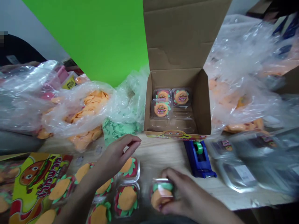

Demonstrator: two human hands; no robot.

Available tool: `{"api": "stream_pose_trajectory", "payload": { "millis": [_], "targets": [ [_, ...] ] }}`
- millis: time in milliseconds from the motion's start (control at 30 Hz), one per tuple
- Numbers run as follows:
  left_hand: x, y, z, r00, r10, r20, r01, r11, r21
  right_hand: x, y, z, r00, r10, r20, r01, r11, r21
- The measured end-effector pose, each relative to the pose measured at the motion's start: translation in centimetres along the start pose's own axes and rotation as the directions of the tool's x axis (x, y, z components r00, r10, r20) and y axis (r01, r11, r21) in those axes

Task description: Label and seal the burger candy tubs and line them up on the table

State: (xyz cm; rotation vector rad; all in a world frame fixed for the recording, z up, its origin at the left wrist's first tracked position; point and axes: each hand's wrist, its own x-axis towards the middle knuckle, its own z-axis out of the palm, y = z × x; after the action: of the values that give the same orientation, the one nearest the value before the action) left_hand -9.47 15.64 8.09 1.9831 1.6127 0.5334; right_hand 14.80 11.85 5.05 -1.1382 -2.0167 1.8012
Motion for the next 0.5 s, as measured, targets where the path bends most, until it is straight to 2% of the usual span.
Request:
{"api": "stream_pose_trajectory", "payload": {
  "millis": [33,67,100,133,167,200,233,267,333,433,500],
  "targets": [
    [-0.1,-0.1,0.1,0.999,0.003,-0.040,-0.003,1.000,0.002,-0.7,-1.1,-1.9,0.999,-0.040,-0.031,0.041,0.999,0.020],
    [0.0,-0.2,0.3,0.996,0.011,-0.090,-0.010,1.000,0.014,-1.2,-2.3,-4.1,0.989,-0.103,-0.105,0.100,0.994,-0.032],
    [0.1,-0.2,0.5,0.990,0.026,-0.141,-0.021,0.999,0.039,-1.3,-3.4,-6.3,0.954,-0.202,-0.220,0.171,0.973,-0.153],
    [0.4,-0.1,0.8,0.982,0.047,-0.183,-0.034,0.997,0.076,-0.9,-4.4,-8.5,0.881,-0.343,-0.327,0.226,0.910,-0.348],
    [0.8,0.0,1.1,0.975,0.076,-0.208,-0.052,0.992,0.117,-0.2,-5.3,-10.6,0.783,-0.484,-0.391,0.219,0.803,-0.555],
    [1.2,0.1,1.4,0.972,0.108,-0.211,-0.075,0.985,0.156,0.8,-6.0,-12.5,0.728,-0.530,-0.435,0.093,0.705,-0.703],
    [1.7,0.2,1.7,0.969,0.142,-0.202,-0.105,0.977,0.184,2.1,-6.5,-14.2,0.748,-0.518,-0.415,-0.043,0.587,-0.809],
    [2.1,0.3,2.1,0.968,0.168,-0.186,-0.131,0.971,0.198,3.6,-6.9,-15.5,0.811,-0.455,-0.368,-0.156,0.438,-0.885],
    [2.9,0.3,2.6,0.967,0.193,-0.165,-0.160,0.968,0.195,6.4,-7.1,-17.1,0.873,-0.382,-0.304,-0.185,0.317,-0.930],
    [3.5,-0.1,3.0,0.972,0.180,-0.152,-0.151,0.971,0.185,9.3,-6.5,-17.8,0.939,-0.270,-0.213,-0.153,0.229,-0.961],
    [3.6,-0.4,3.1,0.975,0.174,-0.139,-0.148,0.972,0.182,10.1,-5.8,-17.9,0.948,-0.237,-0.210,-0.162,0.208,-0.965]
  ]
}}
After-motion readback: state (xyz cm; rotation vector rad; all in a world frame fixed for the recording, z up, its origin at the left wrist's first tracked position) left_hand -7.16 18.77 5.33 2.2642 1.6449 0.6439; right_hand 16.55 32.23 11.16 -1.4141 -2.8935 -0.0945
